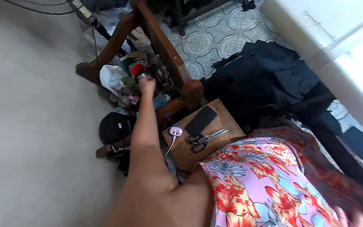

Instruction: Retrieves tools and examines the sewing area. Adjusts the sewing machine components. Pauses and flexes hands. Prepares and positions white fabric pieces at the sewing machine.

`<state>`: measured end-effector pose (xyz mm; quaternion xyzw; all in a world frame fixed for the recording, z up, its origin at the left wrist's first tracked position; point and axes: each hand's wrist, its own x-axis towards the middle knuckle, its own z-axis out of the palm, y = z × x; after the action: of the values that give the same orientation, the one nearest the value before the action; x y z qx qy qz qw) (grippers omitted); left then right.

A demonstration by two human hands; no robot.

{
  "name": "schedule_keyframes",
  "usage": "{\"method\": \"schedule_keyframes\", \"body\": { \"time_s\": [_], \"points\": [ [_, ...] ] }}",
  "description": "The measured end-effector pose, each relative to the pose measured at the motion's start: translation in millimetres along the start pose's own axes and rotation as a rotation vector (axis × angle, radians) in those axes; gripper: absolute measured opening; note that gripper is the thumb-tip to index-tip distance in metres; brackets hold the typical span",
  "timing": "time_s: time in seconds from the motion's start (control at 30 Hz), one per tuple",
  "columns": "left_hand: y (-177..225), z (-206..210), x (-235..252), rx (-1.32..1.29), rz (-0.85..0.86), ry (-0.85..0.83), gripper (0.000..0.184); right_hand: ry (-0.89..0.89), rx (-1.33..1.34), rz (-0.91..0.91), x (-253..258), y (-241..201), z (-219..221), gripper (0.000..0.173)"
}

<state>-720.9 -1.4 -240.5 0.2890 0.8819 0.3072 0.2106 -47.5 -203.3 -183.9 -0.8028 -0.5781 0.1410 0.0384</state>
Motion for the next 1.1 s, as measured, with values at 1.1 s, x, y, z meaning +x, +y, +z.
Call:
{"method": "schedule_keyframes", "body": {
  "time_s": [1.1],
  "points": [
    [272,201,-461,-0.626,1.450,-1.293,0.036,1.156,0.266,-0.588,97,-48,-58,0.053]
  ]
}}
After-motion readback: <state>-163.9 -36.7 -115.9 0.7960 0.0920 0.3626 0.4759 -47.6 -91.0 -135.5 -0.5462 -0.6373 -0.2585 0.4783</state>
